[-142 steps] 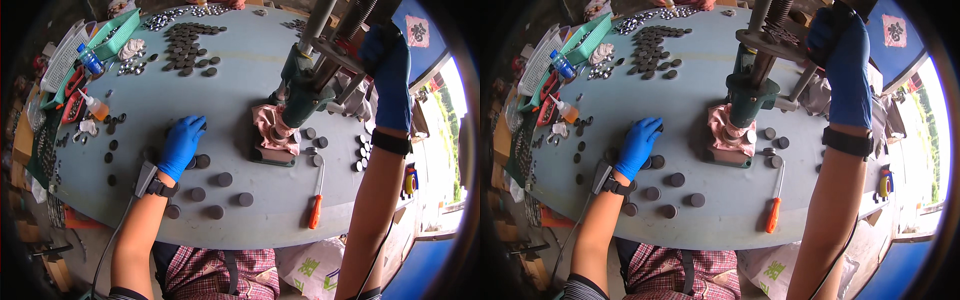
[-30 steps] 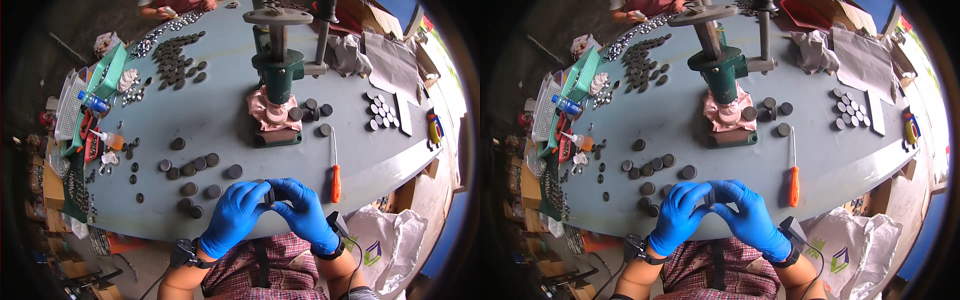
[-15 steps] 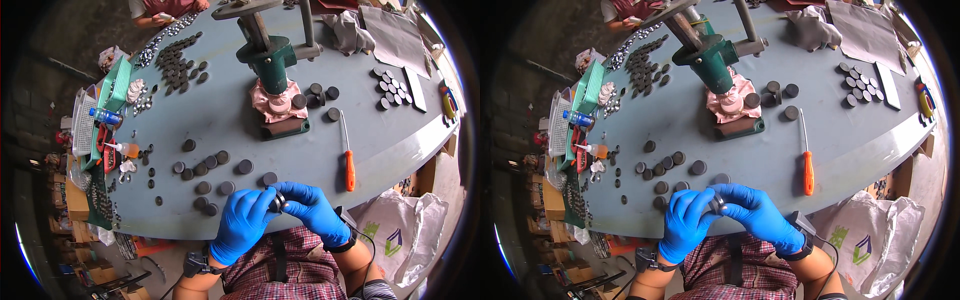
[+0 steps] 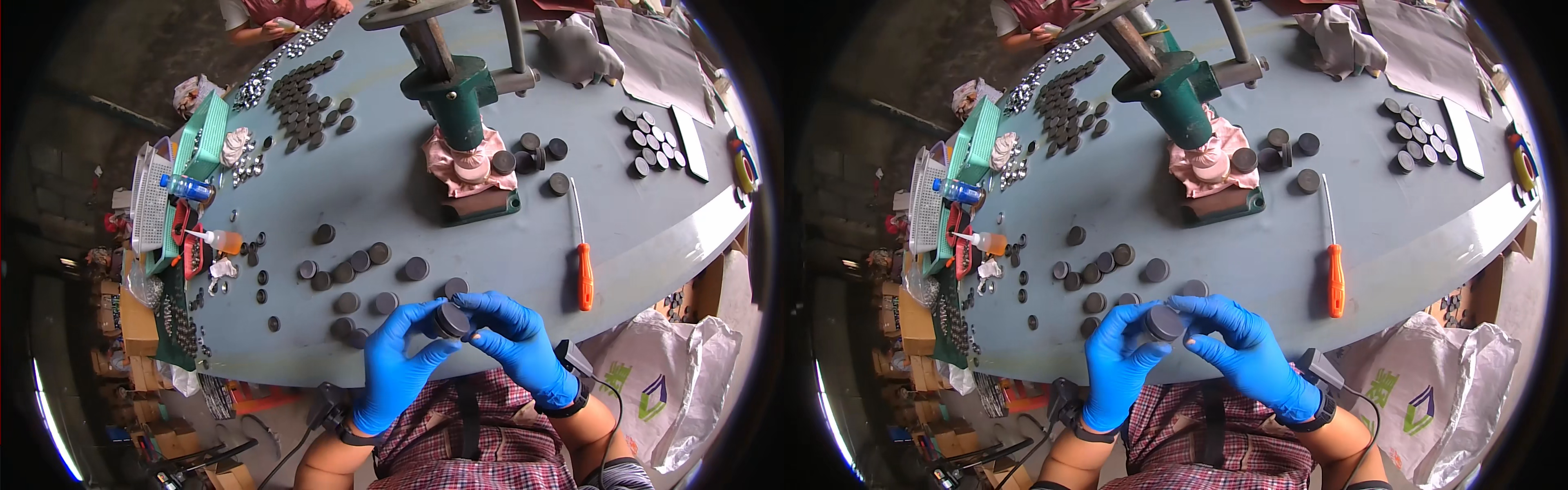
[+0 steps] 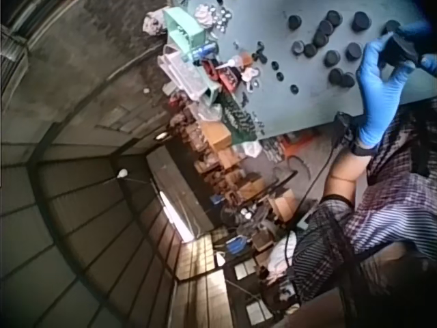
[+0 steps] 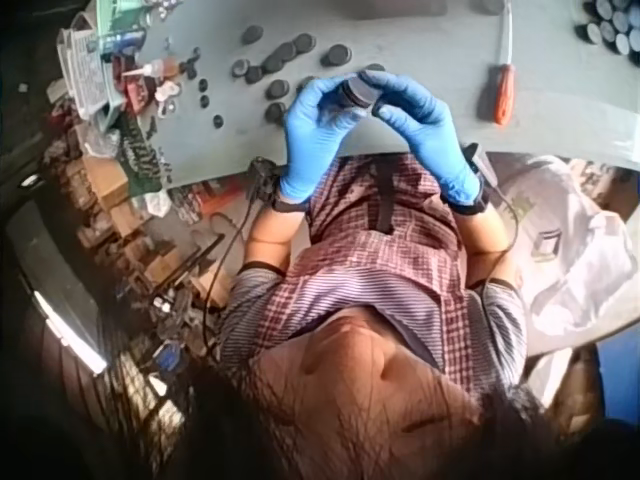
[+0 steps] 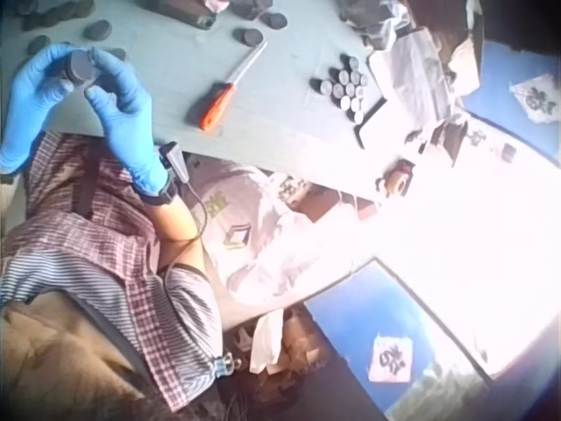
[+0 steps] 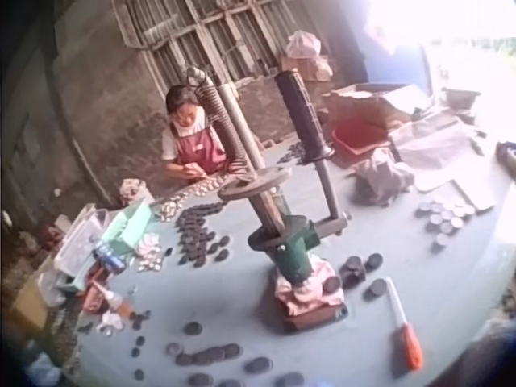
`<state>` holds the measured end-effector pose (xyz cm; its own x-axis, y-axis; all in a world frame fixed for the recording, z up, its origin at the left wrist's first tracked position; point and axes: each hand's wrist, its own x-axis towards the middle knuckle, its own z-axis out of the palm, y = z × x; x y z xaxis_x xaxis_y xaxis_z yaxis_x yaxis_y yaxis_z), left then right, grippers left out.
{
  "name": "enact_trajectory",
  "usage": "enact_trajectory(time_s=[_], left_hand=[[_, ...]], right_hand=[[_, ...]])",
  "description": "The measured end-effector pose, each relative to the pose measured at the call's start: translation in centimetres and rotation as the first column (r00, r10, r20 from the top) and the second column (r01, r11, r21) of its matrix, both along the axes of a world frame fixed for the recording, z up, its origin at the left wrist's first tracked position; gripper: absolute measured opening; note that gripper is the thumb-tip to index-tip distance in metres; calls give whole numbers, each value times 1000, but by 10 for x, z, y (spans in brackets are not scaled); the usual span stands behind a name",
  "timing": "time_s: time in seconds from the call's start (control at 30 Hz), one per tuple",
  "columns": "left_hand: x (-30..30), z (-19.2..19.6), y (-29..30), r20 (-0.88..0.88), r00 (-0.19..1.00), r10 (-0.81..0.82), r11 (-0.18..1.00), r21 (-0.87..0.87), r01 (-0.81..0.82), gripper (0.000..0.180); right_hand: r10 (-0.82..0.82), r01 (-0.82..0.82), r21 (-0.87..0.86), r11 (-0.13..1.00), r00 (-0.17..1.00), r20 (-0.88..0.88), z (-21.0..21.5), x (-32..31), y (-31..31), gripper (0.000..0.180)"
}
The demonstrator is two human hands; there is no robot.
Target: Assembling small metal and rubber components using a manual press.
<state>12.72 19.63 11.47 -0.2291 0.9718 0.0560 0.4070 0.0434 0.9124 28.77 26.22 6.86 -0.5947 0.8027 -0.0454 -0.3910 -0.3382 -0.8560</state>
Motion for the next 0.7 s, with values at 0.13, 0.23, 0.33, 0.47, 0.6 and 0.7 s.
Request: enact_trajectory(time_s=[0.13,0.23,0.33,0.47,0.6,0.7], left_hand=[[-3,-6,2,604,787,127,977,-212,5,32],[-1,-15,0,834,520,184,953,-281,114,39],[-2,-20,1,910,342,233,942,-299,154,38],[-2,-20,2,907,315,280,932,-336,138,39],[-6,-23,0,928,260,269,922,-326,211,41],[-9,-33,-1,938,203,282,906,-330,265,47]], right_hand=[[-127,131,-15,991,981,149,-1,-4,-4,26],[-188,190,10,982,959,210,-4,-9,-3,15],[-198,200,21,980,945,260,-4,-10,-2,13],[-211,212,27,977,931,298,-4,-12,0,12],[-207,218,-12,976,942,265,-2,-14,2,11],[-212,227,-27,974,940,269,-5,-15,4,12]])
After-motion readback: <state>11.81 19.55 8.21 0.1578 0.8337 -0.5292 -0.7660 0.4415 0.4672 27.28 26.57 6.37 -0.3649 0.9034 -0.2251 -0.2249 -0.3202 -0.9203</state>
